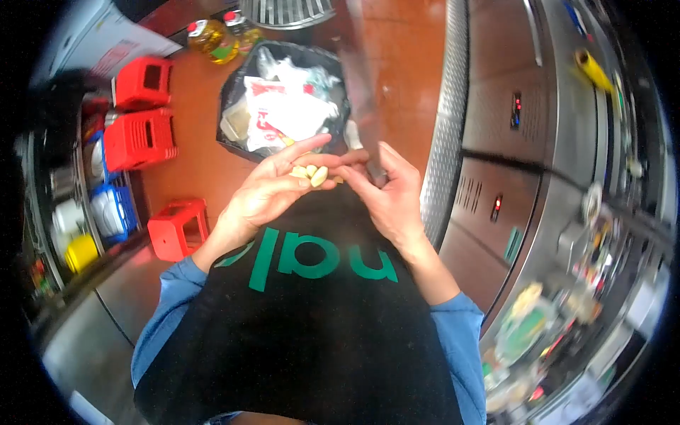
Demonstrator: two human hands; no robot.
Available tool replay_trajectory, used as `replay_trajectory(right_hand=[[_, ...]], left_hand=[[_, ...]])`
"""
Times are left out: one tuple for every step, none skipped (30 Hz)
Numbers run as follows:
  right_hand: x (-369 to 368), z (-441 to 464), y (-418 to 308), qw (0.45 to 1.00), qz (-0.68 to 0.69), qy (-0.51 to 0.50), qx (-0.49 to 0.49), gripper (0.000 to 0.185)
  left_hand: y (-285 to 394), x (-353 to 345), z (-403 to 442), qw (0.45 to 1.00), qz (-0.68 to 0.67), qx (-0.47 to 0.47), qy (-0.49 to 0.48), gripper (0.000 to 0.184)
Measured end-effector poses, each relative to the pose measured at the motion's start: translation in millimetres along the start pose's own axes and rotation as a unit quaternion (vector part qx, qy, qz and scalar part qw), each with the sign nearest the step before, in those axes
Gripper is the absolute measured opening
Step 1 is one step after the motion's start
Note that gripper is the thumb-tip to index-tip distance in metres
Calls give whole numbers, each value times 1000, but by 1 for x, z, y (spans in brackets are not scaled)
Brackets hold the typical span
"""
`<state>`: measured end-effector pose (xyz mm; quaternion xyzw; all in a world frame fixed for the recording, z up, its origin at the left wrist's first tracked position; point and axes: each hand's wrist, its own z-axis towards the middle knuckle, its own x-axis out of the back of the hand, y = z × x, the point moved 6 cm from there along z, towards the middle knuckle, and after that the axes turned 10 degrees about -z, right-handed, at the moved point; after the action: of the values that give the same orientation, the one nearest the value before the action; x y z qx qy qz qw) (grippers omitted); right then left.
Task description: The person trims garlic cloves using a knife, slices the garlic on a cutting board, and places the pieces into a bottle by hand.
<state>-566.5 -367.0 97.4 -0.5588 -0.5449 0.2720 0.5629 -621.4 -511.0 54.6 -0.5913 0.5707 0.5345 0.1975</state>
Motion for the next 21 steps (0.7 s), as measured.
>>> replay_trajectory(right_hand=[[-3, -15, 1, 1000, -12, 15, -5, 12], [-5, -27, -9, 991, -114, 17, 75, 14], [-10, -40, -10, 990, -125, 9, 62, 15], [-16, -52, -9, 990, -135, -3, 49, 17], [-22, -63, 7, 984, -174, 0, 45, 16], [-27, -73, 17, 986, -167, -2, 20, 20], [-25, -83, 17, 977, -211, -4, 38, 21], [-23, -90, 16, 965, -255, -5, 60, 21], [-19, -97, 18, 964, -258, -1, 56, 21], [-14, -103, 22, 964, -263, 4, 50, 21], [-7, -109, 26, 963, -267, 11, 43, 21], [3, -117, 27, 965, -255, 30, 50, 21], [14, -125, 30, 967, -243, 53, 54, 21], [29, -135, 33, 967, -233, 81, 56, 21], [46, -146, 38, 965, -226, 123, 48, 21], [67, -161, 45, 958, -223, 173, 38, 21], [89, -179, 55, 943, -242, 229, 25, 21], [112, -198, 67, 930, -238, 278, 20, 21], [133, -219, 79, 917, -239, 319, -1, 19], [151, -242, 92, 904, -237, 356, -22, 18], [166, -267, 110, 902, -226, 363, -60, 15]], left_hand=[[-12, -2, -8, 998, 25, 51, -9, 66], [-22, -4, -13, 994, 52, 97, -18, 67], [-35, -3, -18, 990, 81, 104, -44, 70], [-43, -6, -24, 983, 118, 131, -55, 74], [-47, -10, -29, 975, 169, 137, -40, 74], [-51, -14, -34, 965, 220, 140, -25, 75], [-61, -11, -39, 960, 235, 153, -17, 75], [-72, -6, -41, 954, 252, 163, -10, 76], [-79, -6, -41, 947, 270, 172, -4, 76], [-84, -9, -38, 929, 332, 163, -4, 76], [-91, -15, -34, 906, 393, 155, -6, 76], [-98, -22, -29, 879, 453, 148, -10, 77], [-108, -30, -25, 891, 427, 153, -23, 74], [-120, -38, -21, 900, 402, 162, -43, 71], [-136, -49, -13, 906, 378, 176, -72, 68], [-156, -63, -6, 907, 337, 218, -130, 51], [-174, -72, 1, 909, 313, 245, -123, 42], [-195, -81, 6, 908, 292, 277, -117, 33], [-216, -89, 14, 899, 270, 321, -128, 26], [-239, -94, 21, 887, 248, 368, -131, 21], [-262, -98, 28, 872, 233, 411, -128, 19]])
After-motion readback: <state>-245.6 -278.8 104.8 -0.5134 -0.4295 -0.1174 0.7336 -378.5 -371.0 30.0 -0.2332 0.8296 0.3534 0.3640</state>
